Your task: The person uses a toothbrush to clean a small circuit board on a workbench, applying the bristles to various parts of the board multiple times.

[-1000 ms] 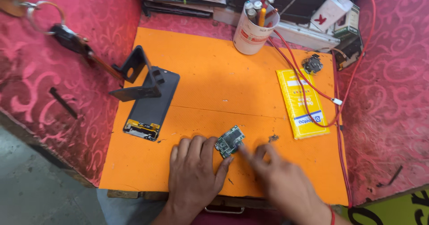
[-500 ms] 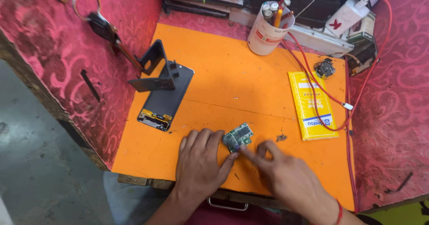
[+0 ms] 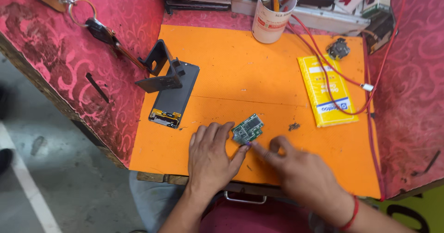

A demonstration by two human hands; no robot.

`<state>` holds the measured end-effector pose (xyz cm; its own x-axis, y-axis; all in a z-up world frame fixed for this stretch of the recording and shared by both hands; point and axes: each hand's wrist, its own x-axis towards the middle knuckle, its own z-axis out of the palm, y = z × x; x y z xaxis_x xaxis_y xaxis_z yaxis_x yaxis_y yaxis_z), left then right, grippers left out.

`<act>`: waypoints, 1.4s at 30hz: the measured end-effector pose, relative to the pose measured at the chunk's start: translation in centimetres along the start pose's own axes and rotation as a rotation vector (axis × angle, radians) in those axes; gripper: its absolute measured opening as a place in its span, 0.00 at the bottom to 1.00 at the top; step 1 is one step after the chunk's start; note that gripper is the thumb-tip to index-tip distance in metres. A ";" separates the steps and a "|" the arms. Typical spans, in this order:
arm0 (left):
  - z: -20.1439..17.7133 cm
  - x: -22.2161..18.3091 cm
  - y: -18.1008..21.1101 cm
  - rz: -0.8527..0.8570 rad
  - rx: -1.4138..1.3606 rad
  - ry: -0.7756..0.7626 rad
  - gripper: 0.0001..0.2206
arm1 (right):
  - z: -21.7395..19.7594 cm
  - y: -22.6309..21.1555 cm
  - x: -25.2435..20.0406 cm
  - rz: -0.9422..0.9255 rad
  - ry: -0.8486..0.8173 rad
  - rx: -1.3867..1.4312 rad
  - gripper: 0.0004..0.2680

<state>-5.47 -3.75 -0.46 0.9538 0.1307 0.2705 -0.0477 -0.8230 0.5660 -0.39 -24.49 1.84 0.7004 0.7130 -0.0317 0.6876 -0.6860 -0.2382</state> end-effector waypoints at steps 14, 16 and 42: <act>-0.5 3.1 -0.6 0.067 -0.062 -0.156 0.20 | -1.0 -1.0 -0.3 0.106 -0.050 0.067 0.31; -0.5 2.7 -0.4 0.110 -0.026 -0.102 0.21 | -1.0 -0.5 -0.3 0.136 -0.102 0.102 0.32; 0.1 2.3 -1.9 0.108 -0.045 -0.082 0.23 | -0.6 1.4 1.1 0.147 0.028 0.021 0.23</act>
<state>-3.16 -1.93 -1.04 0.9632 -0.0045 0.2687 -0.1632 -0.8041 0.5716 1.47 -24.80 2.02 0.7989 0.6002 -0.0404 0.5728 -0.7796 -0.2533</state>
